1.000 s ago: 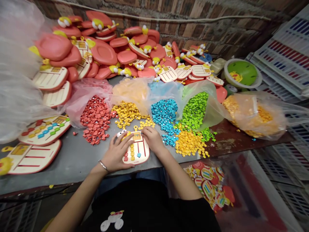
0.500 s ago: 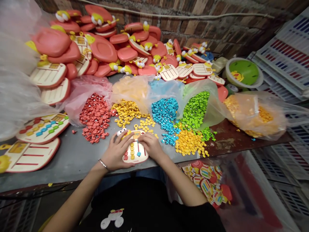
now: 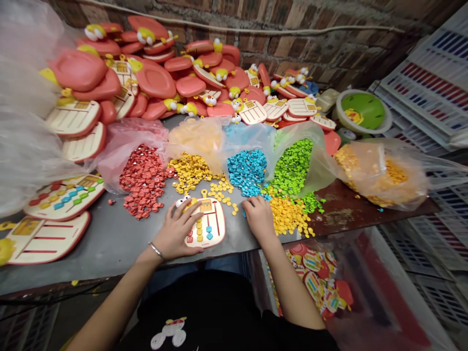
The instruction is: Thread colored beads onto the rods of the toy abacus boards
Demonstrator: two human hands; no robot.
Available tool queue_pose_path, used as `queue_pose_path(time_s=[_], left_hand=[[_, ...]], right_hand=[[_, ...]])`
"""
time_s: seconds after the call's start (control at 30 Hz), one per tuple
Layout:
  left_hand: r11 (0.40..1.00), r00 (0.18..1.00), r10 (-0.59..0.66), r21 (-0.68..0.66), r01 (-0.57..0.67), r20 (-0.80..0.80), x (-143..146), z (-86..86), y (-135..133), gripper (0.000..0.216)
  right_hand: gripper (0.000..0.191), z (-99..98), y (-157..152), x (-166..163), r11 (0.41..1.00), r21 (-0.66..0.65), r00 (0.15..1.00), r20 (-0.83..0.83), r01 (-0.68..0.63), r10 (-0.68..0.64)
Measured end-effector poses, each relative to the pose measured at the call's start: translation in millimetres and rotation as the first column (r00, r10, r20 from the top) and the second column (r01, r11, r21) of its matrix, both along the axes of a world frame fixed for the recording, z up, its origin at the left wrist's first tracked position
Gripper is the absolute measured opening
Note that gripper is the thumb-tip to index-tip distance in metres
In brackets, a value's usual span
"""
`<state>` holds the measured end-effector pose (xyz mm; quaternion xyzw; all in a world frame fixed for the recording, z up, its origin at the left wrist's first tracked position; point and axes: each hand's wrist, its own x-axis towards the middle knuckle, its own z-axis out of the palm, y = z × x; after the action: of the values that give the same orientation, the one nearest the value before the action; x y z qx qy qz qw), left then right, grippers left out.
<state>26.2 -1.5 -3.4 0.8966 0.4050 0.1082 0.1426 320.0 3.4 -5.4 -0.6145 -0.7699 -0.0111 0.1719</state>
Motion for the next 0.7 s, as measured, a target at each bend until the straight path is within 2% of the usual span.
queue_pose_path(time_s=[0.1, 0.2, 0.3, 0.47, 0.57, 0.7], left_hand=[[1.0, 1.0, 0.002, -0.002, -0.002, 0.0, 0, 0.7, 0, 0.085], [1.0, 1.0, 0.005, -0.007, -0.005, -0.005, 1, 2.3, 0, 0.086], [1.0, 1.0, 0.009, -0.011, -0.009, -0.004, 1, 3.5, -1, 0.085], [1.0, 1.0, 0.007, -0.005, -0.007, -0.007, 1, 4.0, -1, 0.084], [1.0, 1.0, 0.003, -0.002, -0.003, -0.017, 1, 4.1, -1, 0.085], [1.0, 1.0, 0.003, -0.006, -0.003, -0.015, 1, 4.4, 0, 0.084]], right_hand=[[0.025, -5.4, 0, -6, 0.999, 0.032, 0.995, -0.093, -0.02, 0.023], [0.024, -0.2, 3, -21, 0.996, 0.068, 0.95, -0.303, -0.056, 0.074], [0.022, 6.7, 10, -43, 0.986, 0.078, 0.901, -0.401, -0.147, 0.166], [0.024, 2.3, 28, -72, 0.957, 0.093, 0.908, -0.301, -0.276, 0.291], [0.023, -4.2, 33, -77, 0.947, 0.092, 0.92, -0.228, -0.306, 0.32], [0.023, -9.8, 29, -75, 0.939, 0.144, 0.915, -0.22, -0.311, 0.337]])
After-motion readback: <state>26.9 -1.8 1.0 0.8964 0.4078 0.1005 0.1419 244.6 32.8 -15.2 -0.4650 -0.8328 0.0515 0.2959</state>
